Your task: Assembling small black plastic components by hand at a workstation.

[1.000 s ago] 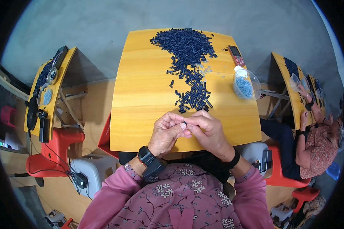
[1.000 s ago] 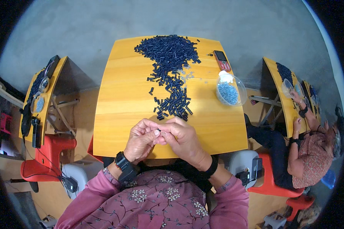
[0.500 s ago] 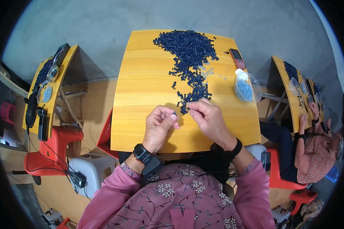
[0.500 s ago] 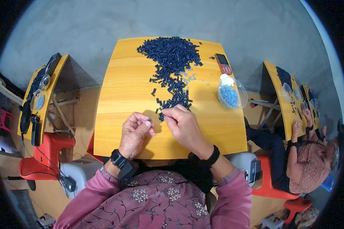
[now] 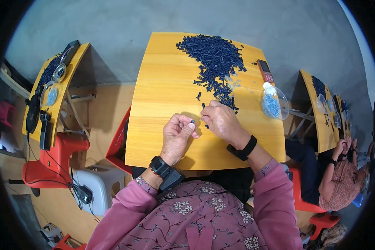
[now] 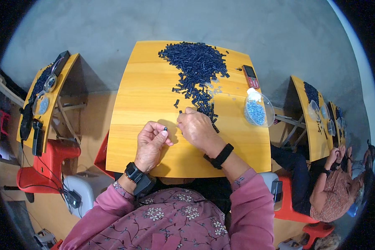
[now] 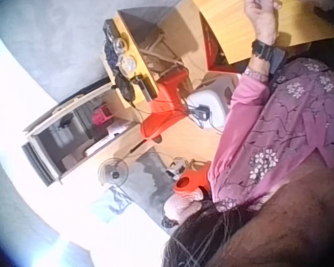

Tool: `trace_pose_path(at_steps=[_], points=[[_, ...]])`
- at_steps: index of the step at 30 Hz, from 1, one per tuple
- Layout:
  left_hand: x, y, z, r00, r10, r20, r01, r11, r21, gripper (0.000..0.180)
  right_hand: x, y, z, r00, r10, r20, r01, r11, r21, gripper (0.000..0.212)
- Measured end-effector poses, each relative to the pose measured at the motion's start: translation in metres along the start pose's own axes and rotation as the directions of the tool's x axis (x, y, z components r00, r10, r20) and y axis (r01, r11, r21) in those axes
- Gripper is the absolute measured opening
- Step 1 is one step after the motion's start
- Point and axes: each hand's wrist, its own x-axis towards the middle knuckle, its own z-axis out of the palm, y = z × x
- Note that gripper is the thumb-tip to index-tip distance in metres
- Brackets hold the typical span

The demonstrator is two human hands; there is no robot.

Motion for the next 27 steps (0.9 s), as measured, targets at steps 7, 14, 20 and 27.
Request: trace_pose_path(at_steps=[7,14,20,27], points=[[-0.001,0.001,0.0,1.0,-0.015,0.01,0.016,0.998,-0.054,0.006,0.004,-0.002,-0.003,0.999,-0.015,0.034,0.014,0.999,0.053,0.009],[-0.001,0.0,0.003,0.999,-0.034,0.016,0.035,0.996,-0.08,0.005,-0.005,-0.004,-0.006,0.991,0.096,-0.091,-0.047,0.898,0.438,0.008],[-0.001,0.0,-0.002,0.998,-0.061,0.036,0.062,0.997,-0.037,0.007,-0.018,-0.022,-0.007,0.963,0.268,0.031,-0.189,0.588,0.786,0.009],[-0.002,0.002,-0.001,0.996,-0.078,0.05,0.079,0.997,-0.021,0.008,-0.021,-0.022,-0.004,0.968,0.25,0.006,-0.17,0.641,0.748,0.009]])
